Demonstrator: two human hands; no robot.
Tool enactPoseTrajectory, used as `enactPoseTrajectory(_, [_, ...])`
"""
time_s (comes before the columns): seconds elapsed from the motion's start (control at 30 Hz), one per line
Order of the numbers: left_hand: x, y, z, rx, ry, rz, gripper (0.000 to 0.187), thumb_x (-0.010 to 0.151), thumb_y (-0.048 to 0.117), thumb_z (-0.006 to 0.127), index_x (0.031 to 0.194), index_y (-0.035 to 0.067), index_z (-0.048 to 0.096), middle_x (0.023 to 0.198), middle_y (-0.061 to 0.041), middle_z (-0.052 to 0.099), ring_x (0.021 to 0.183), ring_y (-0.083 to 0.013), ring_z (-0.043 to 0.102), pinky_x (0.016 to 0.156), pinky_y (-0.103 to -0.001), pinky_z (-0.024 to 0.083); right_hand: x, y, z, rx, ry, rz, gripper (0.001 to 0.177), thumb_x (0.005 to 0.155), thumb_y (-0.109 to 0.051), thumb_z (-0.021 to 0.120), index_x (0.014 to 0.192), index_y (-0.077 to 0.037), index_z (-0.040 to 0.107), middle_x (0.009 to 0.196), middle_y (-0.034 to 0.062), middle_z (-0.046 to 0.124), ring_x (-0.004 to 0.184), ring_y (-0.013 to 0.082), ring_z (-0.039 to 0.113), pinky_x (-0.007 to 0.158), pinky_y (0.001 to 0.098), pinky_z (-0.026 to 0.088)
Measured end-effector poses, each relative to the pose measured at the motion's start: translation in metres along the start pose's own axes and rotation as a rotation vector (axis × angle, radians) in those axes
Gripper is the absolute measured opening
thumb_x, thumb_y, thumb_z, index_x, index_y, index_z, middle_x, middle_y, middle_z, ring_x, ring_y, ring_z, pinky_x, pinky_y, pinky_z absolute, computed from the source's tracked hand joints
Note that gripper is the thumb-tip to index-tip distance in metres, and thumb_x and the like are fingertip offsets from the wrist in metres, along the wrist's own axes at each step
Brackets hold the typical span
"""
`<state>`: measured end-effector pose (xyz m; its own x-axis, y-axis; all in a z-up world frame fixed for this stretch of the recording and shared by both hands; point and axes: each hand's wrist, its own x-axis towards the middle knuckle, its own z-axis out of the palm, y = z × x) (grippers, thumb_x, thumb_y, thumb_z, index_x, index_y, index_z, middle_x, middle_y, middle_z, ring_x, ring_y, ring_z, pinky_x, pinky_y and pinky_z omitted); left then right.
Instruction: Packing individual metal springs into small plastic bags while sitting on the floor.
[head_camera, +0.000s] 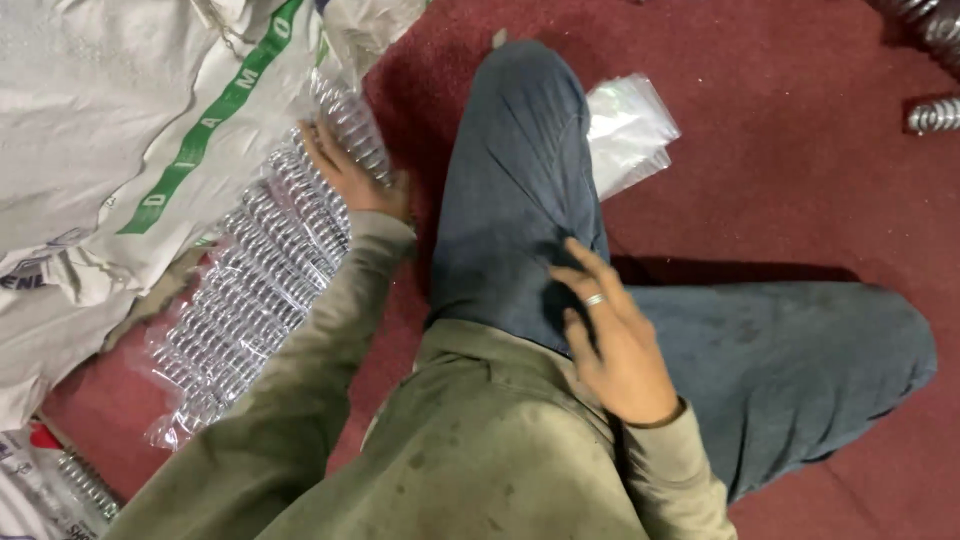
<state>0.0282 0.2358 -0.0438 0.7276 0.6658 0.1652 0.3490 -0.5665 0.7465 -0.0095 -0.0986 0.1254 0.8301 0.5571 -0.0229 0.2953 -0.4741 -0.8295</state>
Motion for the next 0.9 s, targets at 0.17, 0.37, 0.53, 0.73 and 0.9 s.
enactPoseTrajectory(0.17, [0.044, -0.081, -0.027, 0.666, -0.343, 0.486, 0.066, 0.077, 0.029, 0.077, 0.139, 0.018, 0.056, 0.150, -0.011, 0.037, 0.148, -0.0389, 0.025, 0.120, -0.068, 0.015, -0.006, 0.027, -0.010, -0.132, -0.046, 0.095, 0.038, 0.100, -0.013, 0.055, 0.139, -0.010, 0.055, 0.156, 0.0132, 0.048, 0.130, 0.0340, 0.058, 0.099, 0.0461, 0.046])
enactPoseTrajectory(0.37, [0.044, -0.066, -0.092, 0.715, -0.497, 0.776, 0.038, 0.106, 0.037, 0.051, 0.118, 0.009, 0.073, 0.123, -0.009, 0.068, 0.125, -0.0326, 0.057, 0.129, -0.053, 0.019, 0.002, 0.057, -0.026, -0.219, -0.173, -0.006, 0.038, 0.099, -0.020, 0.061, 0.136, -0.010, 0.060, 0.147, 0.0106, 0.056, 0.131, 0.0311, 0.057, 0.103, 0.0479, 0.042])
enactPoseTrajectory(0.53, [0.017, -0.096, -0.131, 0.530, -0.514, 0.708, 0.027, 0.099, 0.023, 0.062, 0.122, 0.013, 0.071, 0.128, -0.006, 0.067, 0.136, -0.0329, 0.055, 0.133, -0.054, 0.018, 0.068, 0.097, -0.065, 0.000, -0.049, 0.013, 0.024, 0.103, -0.015, 0.060, 0.124, -0.007, 0.067, 0.115, 0.0096, 0.072, 0.100, 0.0217, 0.069, 0.094, 0.0355, 0.050])
enactPoseTrajectory(0.73, [-0.024, -0.174, -0.220, 1.074, -0.725, 0.501, 0.050, 0.094, 0.042, 0.051, 0.139, 0.024, 0.062, 0.156, -0.001, 0.057, 0.160, -0.0215, 0.038, 0.144, -0.048, 0.004, 0.226, 0.180, -0.074, -0.406, 0.208, -0.116, 0.038, 0.090, 0.007, 0.059, 0.125, -0.008, 0.060, 0.149, 0.0125, 0.046, 0.121, 0.0461, 0.062, 0.083, 0.0588, 0.053])
enactPoseTrajectory(0.9, [-0.052, -0.181, -0.242, 0.995, -0.490, 0.482, 0.033, 0.088, 0.043, 0.065, 0.120, 0.036, 0.074, 0.141, 0.014, 0.071, 0.149, -0.0103, 0.061, 0.146, -0.040, 0.025, 0.307, 0.240, -0.050, -1.036, -0.043, -0.129, 0.068, 0.090, 0.007, 0.057, 0.146, -0.032, 0.056, 0.160, 0.0028, 0.028, 0.097, 0.0348, 0.058, 0.061, 0.0465, 0.061])
